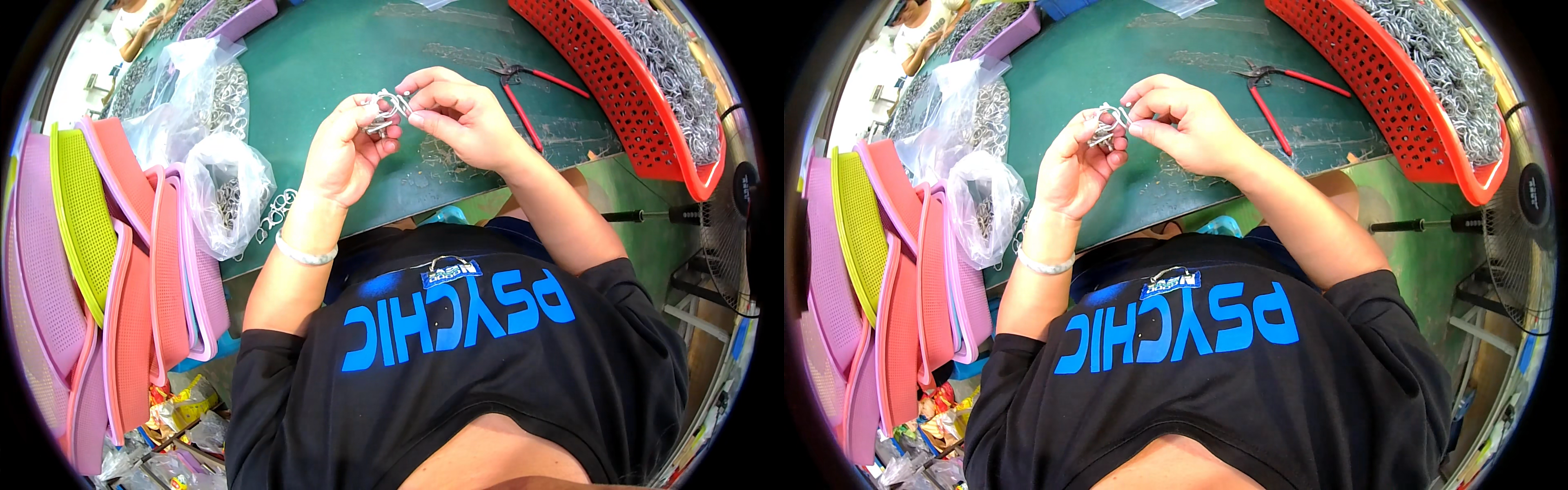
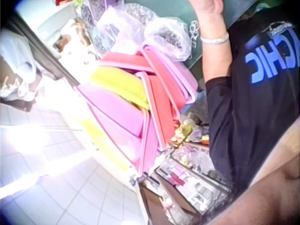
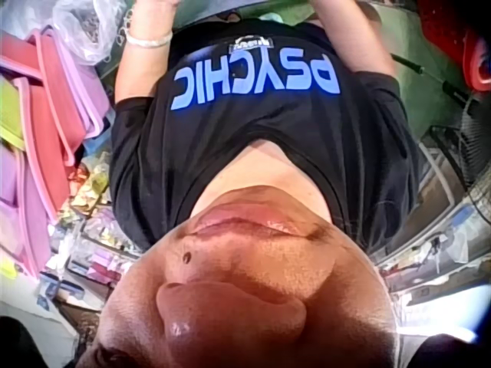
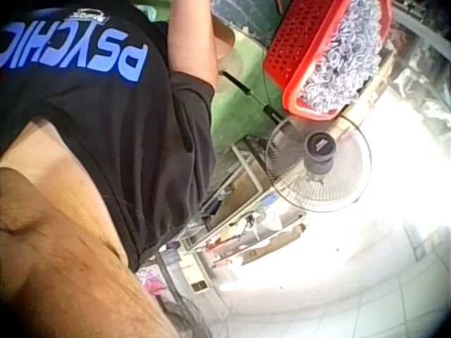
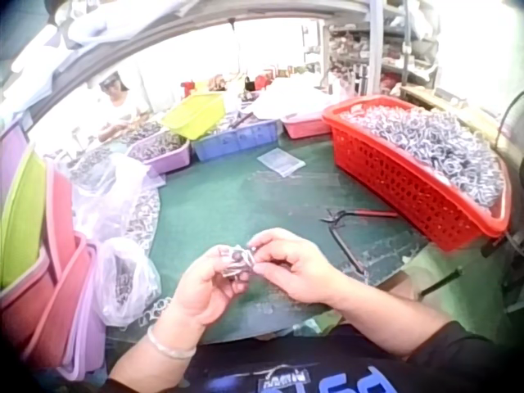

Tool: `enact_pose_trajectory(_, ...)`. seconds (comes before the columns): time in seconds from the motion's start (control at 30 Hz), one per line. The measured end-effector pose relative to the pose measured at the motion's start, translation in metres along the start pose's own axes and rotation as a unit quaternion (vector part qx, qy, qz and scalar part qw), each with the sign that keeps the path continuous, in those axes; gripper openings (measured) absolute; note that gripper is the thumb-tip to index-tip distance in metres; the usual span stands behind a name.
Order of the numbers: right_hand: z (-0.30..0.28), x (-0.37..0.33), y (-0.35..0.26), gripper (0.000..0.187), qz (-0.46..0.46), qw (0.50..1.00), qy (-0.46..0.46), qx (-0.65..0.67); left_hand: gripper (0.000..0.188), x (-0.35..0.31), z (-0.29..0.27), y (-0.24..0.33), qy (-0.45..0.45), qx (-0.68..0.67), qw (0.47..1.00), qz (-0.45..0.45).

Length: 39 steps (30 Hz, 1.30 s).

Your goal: The person joins small metal links together by hand at a workstation, organizes the assembled chains on the table, and later places a large quantity of loose metal links into plastic bags.

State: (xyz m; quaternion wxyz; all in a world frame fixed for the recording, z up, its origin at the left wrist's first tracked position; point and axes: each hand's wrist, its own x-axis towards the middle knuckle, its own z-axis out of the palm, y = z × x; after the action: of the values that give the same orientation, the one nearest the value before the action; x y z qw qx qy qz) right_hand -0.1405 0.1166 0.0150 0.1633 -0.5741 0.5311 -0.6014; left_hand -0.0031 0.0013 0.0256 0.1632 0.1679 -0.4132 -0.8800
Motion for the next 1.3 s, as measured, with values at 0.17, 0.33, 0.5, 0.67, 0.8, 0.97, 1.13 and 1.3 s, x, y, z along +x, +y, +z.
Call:
enact_pose_trajectory(0.17,0.000,0.000,-0.005,0.008,-0.105,0.990,0.036,-0.092,0.018,0.001,-0.006,0.000,0.014,-0.044,0.999,-0.024)
enact_pose_trajectory(0.33,0.000,-0.003,0.001,0.010,-0.101,0.977,0.002,-0.187,0.019,-0.001,-0.014,0.005,0.007,-0.034,0.999,0.002)
enact_pose_trajectory(0.5,-0.009,-0.007,0.020,0.015,-0.096,0.868,-0.125,-0.471,0.025,-0.007,-0.019,0.004,-0.009,-0.023,1.000,0.010)
enact_pose_trajectory(0.67,-0.005,0.004,0.002,0.018,-0.009,0.955,-0.068,-0.290,0.034,-0.008,-0.023,0.003,-0.055,-0.025,0.998,0.001)
enact_pose_trajectory(0.8,0.008,0.012,-0.004,0.017,0.107,0.994,-0.027,0.003,0.030,-0.012,-0.012,0.001,-0.061,0.014,0.998,0.028)
enact_pose_trajectory(0.97,0.009,0.015,-0.009,0.013,0.147,0.987,-0.010,0.058,0.025,-0.014,-0.007,0.002,-0.062,0.032,0.997,0.046)
enact_pose_trajectory(1.13,0.012,0.012,-0.013,0.011,0.128,0.991,0.012,0.038,0.021,-0.018,-0.008,0.002,-0.054,0.069,0.994,0.067)
enact_pose_trajectory(1.3,0.012,0.009,-0.017,0.007,0.128,0.992,0.011,0.003,0.020,-0.016,-0.010,-0.002,-0.073,0.049,0.992,0.092)
